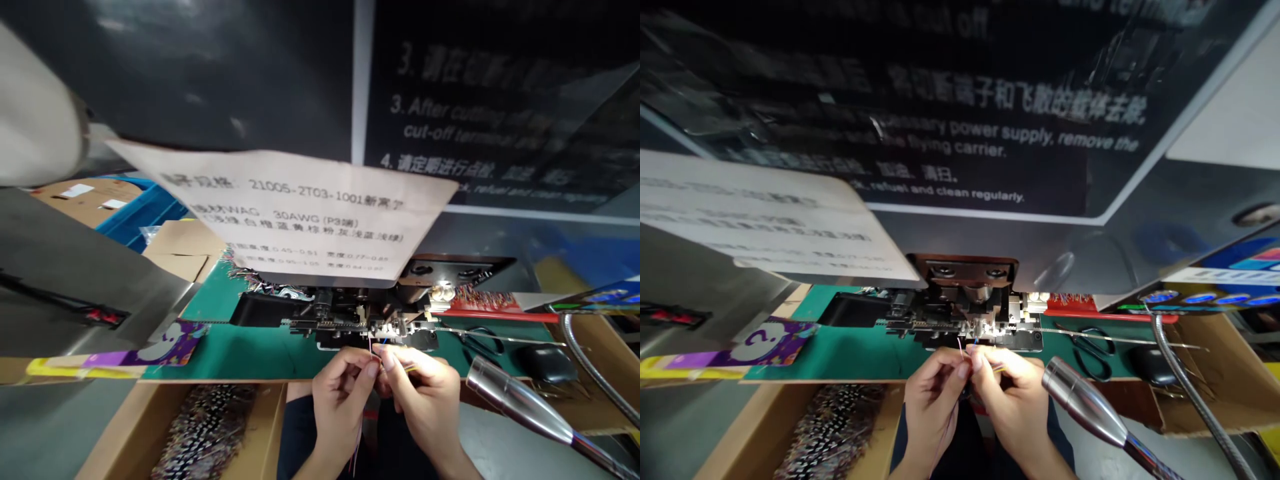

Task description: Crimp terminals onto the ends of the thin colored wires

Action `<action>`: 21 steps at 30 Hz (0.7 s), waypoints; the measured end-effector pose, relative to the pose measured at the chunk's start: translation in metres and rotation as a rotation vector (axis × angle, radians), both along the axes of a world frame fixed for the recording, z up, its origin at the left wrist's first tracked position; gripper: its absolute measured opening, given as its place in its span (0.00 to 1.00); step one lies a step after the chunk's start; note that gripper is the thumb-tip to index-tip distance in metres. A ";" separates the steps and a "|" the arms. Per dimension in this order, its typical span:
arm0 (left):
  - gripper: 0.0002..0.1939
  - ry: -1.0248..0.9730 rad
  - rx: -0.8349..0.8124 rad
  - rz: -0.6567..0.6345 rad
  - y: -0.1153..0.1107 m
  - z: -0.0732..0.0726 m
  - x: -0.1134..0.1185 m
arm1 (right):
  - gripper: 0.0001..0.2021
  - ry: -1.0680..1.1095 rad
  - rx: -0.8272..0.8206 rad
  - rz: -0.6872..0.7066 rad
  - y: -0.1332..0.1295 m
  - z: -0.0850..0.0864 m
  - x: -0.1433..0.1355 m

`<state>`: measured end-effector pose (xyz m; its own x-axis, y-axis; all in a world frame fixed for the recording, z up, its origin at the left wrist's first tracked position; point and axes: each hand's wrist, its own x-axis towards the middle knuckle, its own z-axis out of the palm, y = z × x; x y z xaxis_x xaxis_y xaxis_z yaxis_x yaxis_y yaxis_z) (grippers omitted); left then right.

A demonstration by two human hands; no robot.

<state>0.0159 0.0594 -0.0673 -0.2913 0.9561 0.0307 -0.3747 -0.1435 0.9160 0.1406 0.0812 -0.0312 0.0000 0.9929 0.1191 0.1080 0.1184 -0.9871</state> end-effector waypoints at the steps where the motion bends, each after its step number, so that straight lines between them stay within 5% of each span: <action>1: 0.12 0.002 0.002 -0.006 0.000 0.001 0.000 | 0.13 0.002 -0.030 0.006 0.000 0.002 0.000; 8: 0.12 0.051 -0.015 -0.027 0.003 0.000 -0.002 | 0.23 0.191 -0.305 0.073 0.005 0.008 0.002; 21: 0.09 -0.005 0.035 0.002 0.006 -0.006 -0.002 | 0.27 0.376 -0.403 0.102 0.015 -0.004 -0.002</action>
